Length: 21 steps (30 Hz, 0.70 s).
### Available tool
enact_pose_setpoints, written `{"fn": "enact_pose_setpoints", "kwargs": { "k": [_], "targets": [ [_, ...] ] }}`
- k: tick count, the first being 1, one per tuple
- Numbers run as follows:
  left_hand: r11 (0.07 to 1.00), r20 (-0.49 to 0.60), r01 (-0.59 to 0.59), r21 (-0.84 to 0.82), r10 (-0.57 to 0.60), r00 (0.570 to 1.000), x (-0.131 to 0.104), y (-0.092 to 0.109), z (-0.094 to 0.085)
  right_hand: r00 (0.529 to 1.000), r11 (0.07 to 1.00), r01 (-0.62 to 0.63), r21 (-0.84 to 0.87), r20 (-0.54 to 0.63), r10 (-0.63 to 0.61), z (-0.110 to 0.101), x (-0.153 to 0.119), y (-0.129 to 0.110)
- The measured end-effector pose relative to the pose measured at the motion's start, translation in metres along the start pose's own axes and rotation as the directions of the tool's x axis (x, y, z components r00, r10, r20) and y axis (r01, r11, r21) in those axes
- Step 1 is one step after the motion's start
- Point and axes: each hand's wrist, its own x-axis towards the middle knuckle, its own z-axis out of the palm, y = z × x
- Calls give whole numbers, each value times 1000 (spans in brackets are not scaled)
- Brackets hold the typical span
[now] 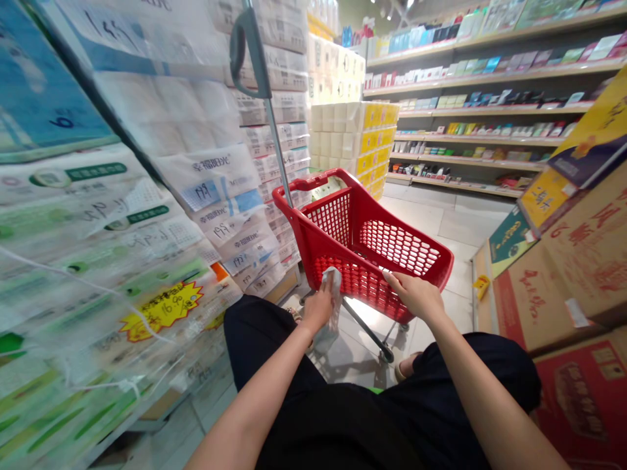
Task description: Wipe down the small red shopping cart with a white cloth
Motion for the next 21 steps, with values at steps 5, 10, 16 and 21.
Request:
{"fn": "enact_pose_setpoints", "kwargs": {
  "k": [5, 10, 16, 21],
  "targets": [
    [1000, 22, -13, -25, 13, 1000, 23, -12, -11, 1000, 1000, -1, -2, 9, 1, 0, 1, 0],
    [998, 37, -7, -64, 10, 999, 40, -19, -16, 1000, 1000, -1, -2, -1, 1, 1, 3, 0],
    [990, 20, 39, -137, -37, 999, 29, -4, -8, 1000, 1000, -14, -3, -13, 14, 1, 3, -1],
    [991, -20, 0, -136, -3, 1000, 10, 3, -2, 1000, 1000, -15, -5, -16, 15, 1, 1, -1]
  ]
}}
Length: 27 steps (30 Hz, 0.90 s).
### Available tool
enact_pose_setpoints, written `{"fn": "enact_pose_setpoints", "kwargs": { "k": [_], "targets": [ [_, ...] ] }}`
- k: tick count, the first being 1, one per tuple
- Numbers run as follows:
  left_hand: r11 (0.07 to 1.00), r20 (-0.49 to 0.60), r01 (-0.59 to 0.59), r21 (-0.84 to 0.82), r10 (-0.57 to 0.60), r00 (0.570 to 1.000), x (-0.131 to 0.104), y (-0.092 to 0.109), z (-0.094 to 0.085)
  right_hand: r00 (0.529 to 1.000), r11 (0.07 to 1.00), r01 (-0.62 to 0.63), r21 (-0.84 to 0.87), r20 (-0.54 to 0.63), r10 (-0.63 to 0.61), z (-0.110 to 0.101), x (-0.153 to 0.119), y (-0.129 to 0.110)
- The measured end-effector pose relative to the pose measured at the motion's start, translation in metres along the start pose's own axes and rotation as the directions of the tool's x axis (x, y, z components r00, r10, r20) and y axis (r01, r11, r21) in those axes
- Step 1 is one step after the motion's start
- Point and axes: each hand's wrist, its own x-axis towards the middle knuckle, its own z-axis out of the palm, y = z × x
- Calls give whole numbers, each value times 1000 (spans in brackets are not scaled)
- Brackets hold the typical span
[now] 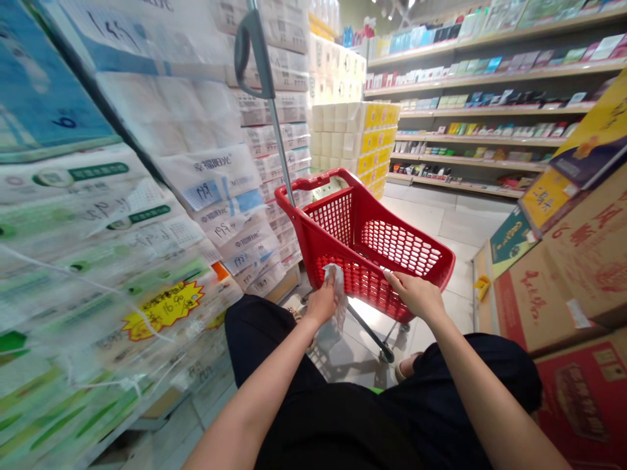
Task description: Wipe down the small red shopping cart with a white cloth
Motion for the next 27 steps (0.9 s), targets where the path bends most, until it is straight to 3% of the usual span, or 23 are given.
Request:
{"fn": "enact_pose_setpoints", "kwargs": {
  "k": [5, 14, 18, 23, 27],
  "targets": [
    [999, -52, -11, 32, 12, 999, 1, -4, -9, 1000, 1000, 2, -6, 3, -1, 0, 0, 0],
    [998, 19, -9, 61, 7, 1000, 37, -21, -37, 1000, 1000, 6, 3, 3, -6, 1, 1, 0],
    [999, -6, 34, -41, -35, 999, 33, -13, -27, 1000, 1000, -12, -10, 5, 12, -1, 2, -2],
    [958, -7, 118, -261, -124, 992, 21, 15, -3, 1000, 1000, -16, -11, 5, 16, 0, 0, -2],
    [936, -37, 60, -347, -77, 996, 13, 32, 4, 1000, 1000, -9, -8, -7, 9, 2, 0, -2]
  ]
}}
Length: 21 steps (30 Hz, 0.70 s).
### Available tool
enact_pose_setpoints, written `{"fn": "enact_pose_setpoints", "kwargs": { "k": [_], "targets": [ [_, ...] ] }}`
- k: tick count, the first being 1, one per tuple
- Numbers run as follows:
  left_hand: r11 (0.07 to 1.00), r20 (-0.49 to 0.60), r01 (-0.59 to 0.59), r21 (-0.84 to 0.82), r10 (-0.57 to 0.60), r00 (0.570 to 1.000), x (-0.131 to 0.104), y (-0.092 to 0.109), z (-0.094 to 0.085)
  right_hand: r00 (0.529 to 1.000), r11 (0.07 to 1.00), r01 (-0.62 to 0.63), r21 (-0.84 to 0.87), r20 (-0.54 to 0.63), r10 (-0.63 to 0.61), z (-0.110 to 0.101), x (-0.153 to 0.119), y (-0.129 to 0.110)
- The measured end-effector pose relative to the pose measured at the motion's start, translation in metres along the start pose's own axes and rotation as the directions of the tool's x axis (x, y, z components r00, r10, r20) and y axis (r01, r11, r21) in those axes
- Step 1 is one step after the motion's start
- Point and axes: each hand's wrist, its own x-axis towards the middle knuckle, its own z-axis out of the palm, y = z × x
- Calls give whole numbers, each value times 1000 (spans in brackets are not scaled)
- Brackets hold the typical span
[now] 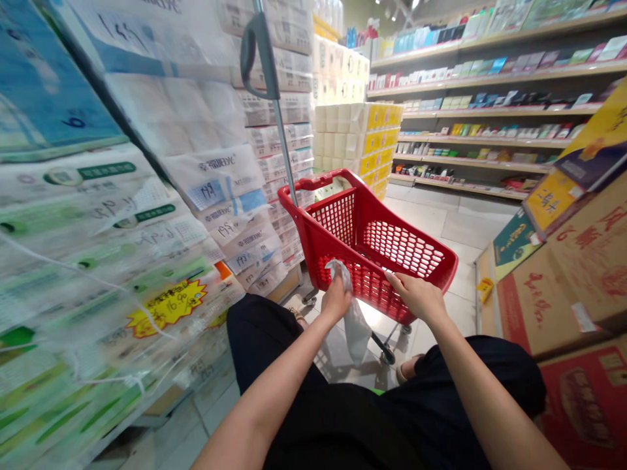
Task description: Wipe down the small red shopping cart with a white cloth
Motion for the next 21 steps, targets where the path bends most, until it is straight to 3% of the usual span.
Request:
{"fn": "enact_pose_setpoints", "kwargs": {
  "k": [5, 12, 18, 21],
  "targets": [
    [1000, 38, -18, 11, 18, 999, -6, 7, -1, 1000, 1000, 8, -13, 0, -8, -1, 0, 0],
    [995, -98, -88, 50, 93, 991, -4, 1, -15, 1000, 1000, 8, 3, 8, -8, -3, -1, 0],
    [993, -10, 8, 121, -6, 1000, 11, 6, -21, 1000, 1000, -2, -4, 17, 2, -4, 0, -1],
    [997, -26, -18, 71, 20, 999, 12, 8, -17, 1000, 1000, 0, -3, 19, 1, -3, 0, -1]
  ]
}}
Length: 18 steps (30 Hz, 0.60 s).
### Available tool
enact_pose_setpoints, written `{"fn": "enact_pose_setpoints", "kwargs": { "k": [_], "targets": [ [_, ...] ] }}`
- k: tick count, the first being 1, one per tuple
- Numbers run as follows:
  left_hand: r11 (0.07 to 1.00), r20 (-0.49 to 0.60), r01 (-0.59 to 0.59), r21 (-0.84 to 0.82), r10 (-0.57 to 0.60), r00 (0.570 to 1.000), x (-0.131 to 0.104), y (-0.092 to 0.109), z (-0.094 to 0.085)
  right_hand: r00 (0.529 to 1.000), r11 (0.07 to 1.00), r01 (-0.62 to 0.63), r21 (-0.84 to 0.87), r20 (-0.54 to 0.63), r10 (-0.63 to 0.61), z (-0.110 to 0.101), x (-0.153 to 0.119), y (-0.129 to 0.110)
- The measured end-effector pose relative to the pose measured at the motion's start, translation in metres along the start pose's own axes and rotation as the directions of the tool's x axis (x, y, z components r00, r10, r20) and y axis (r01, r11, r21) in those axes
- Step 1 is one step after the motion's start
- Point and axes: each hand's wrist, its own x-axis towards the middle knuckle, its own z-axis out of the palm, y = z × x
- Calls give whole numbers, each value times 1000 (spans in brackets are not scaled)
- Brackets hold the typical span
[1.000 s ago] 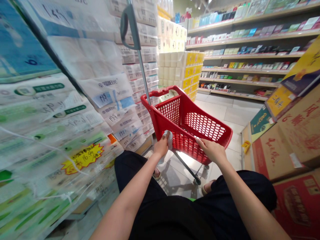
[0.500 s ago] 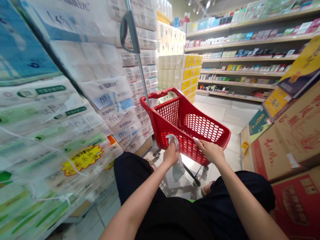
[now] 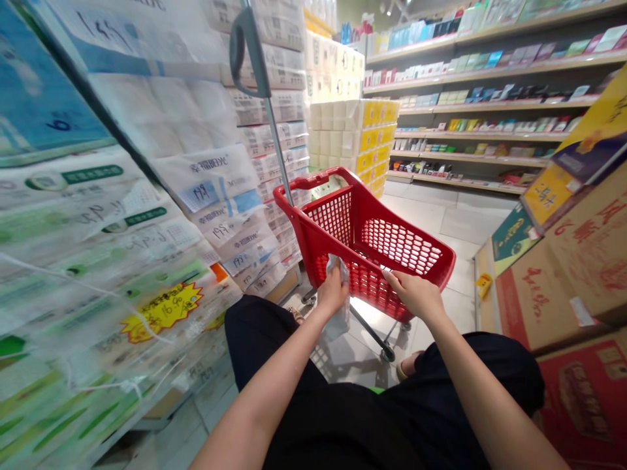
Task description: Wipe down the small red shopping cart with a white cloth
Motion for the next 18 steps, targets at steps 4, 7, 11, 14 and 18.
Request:
{"fn": "enact_pose_setpoints", "kwargs": {
  "k": [4, 7, 11, 14, 18],
  "targets": [
    [991, -61, -77, -110, 71, 996, -8, 2, 7, 1000, 1000, 2, 4, -30, -2, 2, 0, 1],
    [987, -56, -97, -126, 91, 994, -18, 5, 10, 1000, 1000, 9, 9, -29, -8, 3, 0, 2],
    [992, -3, -97, -80, 97, 995, -28, 11, 12, 999, 1000, 14, -1, -29, -14, 2, -1, 2],
    [995, 37, -93, -18, 94, 995, -28, 15, 9, 999, 1000, 19, -1, -26, -19, 1, -2, 2],
    [995, 107, -17, 102, 6, 994, -23, 16, 3, 1000, 1000, 14, -2, -17, -14, 1, -2, 1]
  ]
}}
